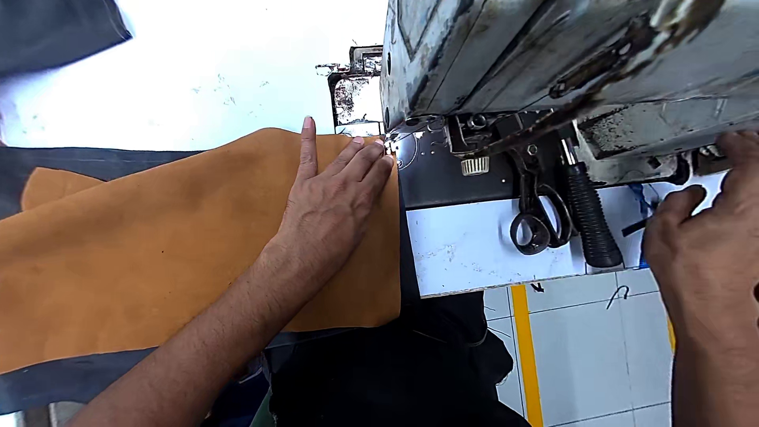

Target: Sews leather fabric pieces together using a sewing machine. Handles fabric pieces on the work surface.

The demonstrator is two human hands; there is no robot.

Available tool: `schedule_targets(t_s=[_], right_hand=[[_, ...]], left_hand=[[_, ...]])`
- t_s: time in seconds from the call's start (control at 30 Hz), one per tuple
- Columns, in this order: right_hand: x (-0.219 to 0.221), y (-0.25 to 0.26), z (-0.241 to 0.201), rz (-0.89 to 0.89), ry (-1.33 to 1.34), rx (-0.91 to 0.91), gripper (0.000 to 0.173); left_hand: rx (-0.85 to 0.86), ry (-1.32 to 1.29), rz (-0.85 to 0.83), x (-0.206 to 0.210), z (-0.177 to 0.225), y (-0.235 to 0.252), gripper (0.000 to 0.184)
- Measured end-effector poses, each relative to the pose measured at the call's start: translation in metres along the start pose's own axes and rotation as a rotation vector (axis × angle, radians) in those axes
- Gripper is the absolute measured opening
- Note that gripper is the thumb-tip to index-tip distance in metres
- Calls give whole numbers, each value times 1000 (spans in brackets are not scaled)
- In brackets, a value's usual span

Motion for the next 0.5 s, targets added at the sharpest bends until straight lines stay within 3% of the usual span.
schedule_targets(t_s=[0.1,0.5], right_hand=[[5,2,-9,-52,6,-63,39],[15,2,-4,2,28,-68,41]], left_hand=[[3,-12,19,-1,1,0,40],[15,1,26,2,5,-6,41]])
Point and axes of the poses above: each hand's wrist, its own y-axis towards the middle knuckle, its own x-axis out of the palm, z = x × y, the point moved 5 cm from there along y, towards the middle knuckle, and after that the axes turned 14 degrees about -z, right-handed, at the moved point
